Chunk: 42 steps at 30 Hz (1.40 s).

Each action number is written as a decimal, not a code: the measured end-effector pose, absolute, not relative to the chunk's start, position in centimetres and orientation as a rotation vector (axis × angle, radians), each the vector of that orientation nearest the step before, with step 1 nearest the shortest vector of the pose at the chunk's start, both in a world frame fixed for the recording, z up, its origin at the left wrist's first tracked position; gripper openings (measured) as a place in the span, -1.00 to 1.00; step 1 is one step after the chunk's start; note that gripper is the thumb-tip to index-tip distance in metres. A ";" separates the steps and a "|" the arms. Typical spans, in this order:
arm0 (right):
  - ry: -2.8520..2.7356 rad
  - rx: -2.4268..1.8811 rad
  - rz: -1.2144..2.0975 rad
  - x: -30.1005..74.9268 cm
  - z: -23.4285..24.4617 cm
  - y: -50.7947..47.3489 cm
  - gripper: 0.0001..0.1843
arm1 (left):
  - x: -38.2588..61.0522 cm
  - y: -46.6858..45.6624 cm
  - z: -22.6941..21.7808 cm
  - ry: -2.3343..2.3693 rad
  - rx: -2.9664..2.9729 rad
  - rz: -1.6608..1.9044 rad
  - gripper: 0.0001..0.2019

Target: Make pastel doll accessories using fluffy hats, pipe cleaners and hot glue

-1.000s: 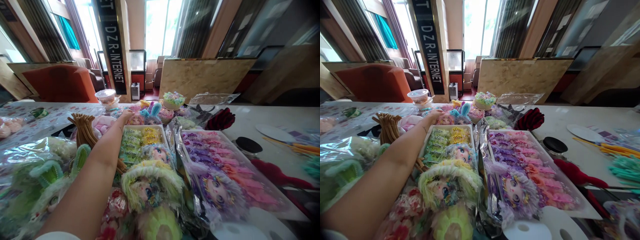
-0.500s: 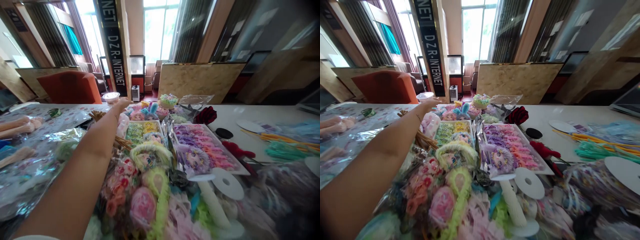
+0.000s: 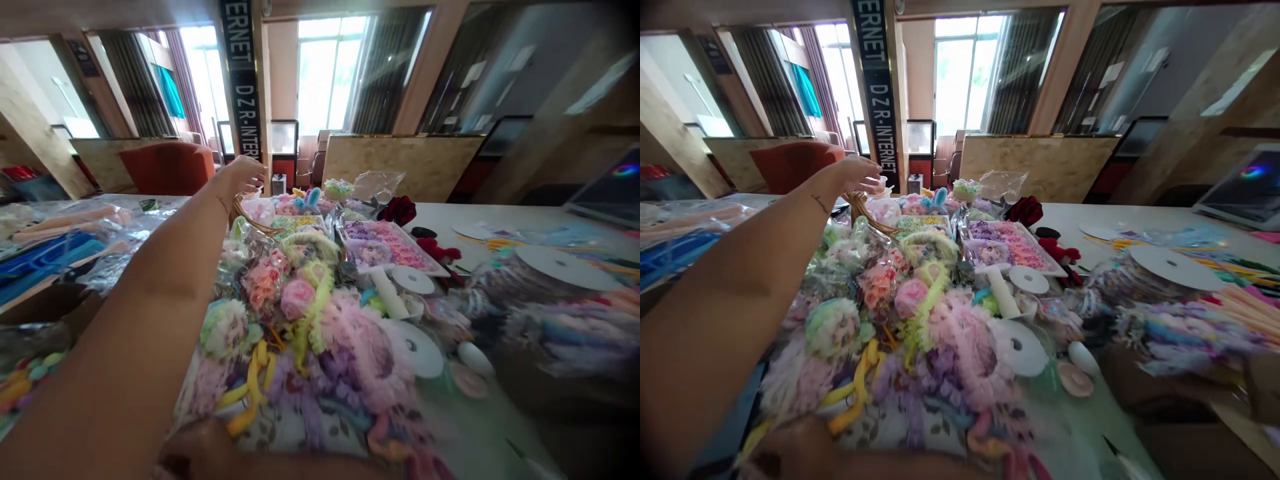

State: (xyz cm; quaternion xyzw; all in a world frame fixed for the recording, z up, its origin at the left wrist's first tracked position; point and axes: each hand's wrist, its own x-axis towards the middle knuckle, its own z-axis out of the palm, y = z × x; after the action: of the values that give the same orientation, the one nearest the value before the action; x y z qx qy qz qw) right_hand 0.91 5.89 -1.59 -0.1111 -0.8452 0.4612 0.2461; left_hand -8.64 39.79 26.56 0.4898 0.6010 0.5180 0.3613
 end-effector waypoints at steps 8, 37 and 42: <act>-2.359 -0.502 0.849 5.0 -1.7 5.4 -0.81 | -6.6 22.5 19.8 1.365 1.536 1.475 -0.96; -1.922 -1.106 0.670 18.0 -0.5 3.0 -0.70 | -12.1 10.3 4.4 2.264 1.908 0.992 -0.80; -1.961 -1.108 0.634 18.1 -0.5 3.0 -0.70 | -11.4 13.3 7.8 2.110 1.977 1.088 -0.86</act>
State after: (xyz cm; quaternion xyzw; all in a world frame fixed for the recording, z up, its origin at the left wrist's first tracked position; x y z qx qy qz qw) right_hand 18.14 2.96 -0.55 -0.4359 -0.7715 0.2495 0.3904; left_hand -11.42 13.35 7.80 0.6398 0.6826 0.3521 0.0261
